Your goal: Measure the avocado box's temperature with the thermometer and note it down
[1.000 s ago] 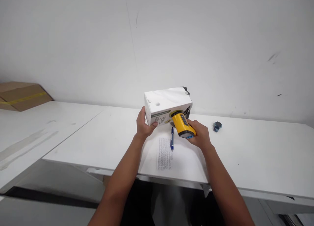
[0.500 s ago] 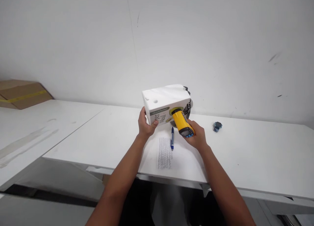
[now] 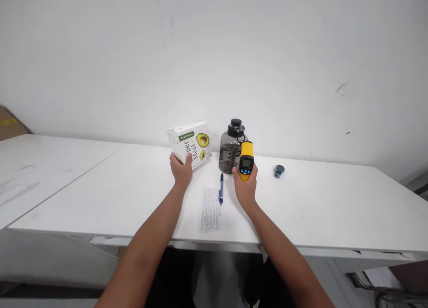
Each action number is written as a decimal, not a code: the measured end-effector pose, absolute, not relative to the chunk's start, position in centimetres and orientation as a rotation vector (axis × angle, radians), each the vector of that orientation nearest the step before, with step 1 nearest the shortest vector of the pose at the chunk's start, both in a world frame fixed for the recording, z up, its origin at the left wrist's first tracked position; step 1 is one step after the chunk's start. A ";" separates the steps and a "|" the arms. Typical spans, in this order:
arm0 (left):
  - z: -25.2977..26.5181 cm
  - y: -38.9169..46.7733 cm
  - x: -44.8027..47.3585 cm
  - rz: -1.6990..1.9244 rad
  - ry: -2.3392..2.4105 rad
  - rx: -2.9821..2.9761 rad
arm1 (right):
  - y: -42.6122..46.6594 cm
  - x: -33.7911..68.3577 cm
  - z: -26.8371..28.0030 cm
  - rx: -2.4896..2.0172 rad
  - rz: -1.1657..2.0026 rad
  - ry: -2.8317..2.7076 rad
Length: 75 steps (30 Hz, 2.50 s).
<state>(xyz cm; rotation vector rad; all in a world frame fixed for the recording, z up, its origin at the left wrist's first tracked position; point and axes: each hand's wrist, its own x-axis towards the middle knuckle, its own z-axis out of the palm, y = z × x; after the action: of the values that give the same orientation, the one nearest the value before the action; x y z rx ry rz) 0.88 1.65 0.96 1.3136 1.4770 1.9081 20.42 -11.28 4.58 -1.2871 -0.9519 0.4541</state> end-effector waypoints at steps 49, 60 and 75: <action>1.1 -0.4 -1.7 1.095 1.575 1.617 | -10.5 21.4 3.9 -1.674 -0.320 -2.734; 0.0 -5.4 -1.7 0.862 1.992 1.907 | -12.6 23.6 1.0 -1.029 0.193 -1.979; 0.1 -4.8 -1.2 0.557 2.106 1.912 | -15.2 22.7 1.3 -1.062 1.208 -1.779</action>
<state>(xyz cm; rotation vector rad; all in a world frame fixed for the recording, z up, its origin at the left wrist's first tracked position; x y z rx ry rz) -1.24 -4.84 0.05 1.9123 2.1063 0.5572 22.66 -15.22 1.30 -1.0625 -1.7792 1.2084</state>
